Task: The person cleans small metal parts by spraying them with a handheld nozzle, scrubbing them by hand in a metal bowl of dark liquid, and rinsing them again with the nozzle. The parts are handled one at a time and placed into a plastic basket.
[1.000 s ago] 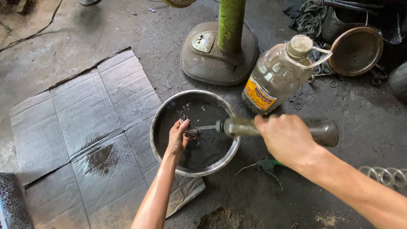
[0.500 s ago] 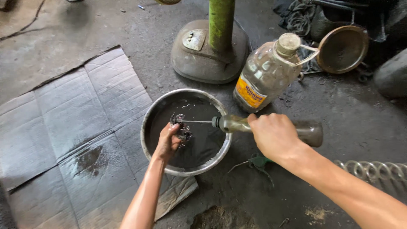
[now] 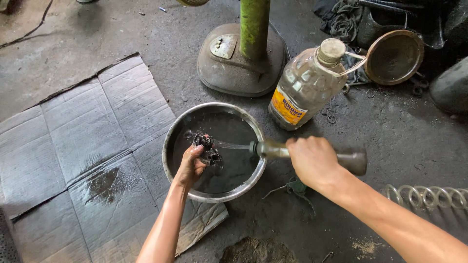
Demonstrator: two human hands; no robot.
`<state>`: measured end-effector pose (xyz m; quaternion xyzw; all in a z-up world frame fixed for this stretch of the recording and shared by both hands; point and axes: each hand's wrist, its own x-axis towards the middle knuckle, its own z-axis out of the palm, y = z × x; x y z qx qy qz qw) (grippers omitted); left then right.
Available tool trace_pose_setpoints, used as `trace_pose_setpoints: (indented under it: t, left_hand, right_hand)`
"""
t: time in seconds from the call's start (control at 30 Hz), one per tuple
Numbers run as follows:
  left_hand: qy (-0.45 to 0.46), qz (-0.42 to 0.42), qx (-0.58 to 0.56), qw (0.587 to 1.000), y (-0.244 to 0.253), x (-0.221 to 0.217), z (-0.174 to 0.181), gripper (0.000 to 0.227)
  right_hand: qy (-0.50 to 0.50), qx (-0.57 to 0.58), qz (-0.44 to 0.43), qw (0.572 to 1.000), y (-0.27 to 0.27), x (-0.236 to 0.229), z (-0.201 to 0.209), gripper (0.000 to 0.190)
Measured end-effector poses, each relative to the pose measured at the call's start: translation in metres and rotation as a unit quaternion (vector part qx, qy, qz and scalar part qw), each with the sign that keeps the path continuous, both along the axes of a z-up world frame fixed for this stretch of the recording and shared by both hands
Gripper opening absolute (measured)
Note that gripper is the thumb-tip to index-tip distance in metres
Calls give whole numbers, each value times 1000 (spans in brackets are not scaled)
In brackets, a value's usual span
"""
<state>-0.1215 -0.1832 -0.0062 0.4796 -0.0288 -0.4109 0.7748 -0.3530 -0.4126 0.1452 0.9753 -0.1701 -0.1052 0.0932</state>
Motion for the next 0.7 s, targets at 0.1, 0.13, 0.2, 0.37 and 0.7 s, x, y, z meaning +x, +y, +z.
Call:
trace_pose_setpoints:
  t: [0.1,0.13,0.2,0.37,0.7]
  left_hand:
    - [18,36,24,999,-12,4,-2,36]
    - [20,37,25,999,-16,3,-3,36]
    - [6,78,189,979,-24,4,-2,48]
    - [-22,112,296,948,-46,-1,9,57]
    - [168,114,202,958,-57,-3,46,80]
  right_hand:
    - [7,37,1,999,15,-5,30,24]
    - [8,38,3,999,16,-5,38,24]
    - [-7,33,-14,999,20,-4,56,29]
    - [1,21,-11,1000,23,-7,52,35]
    - [27,-3,-31,999,21,-30,4,36]
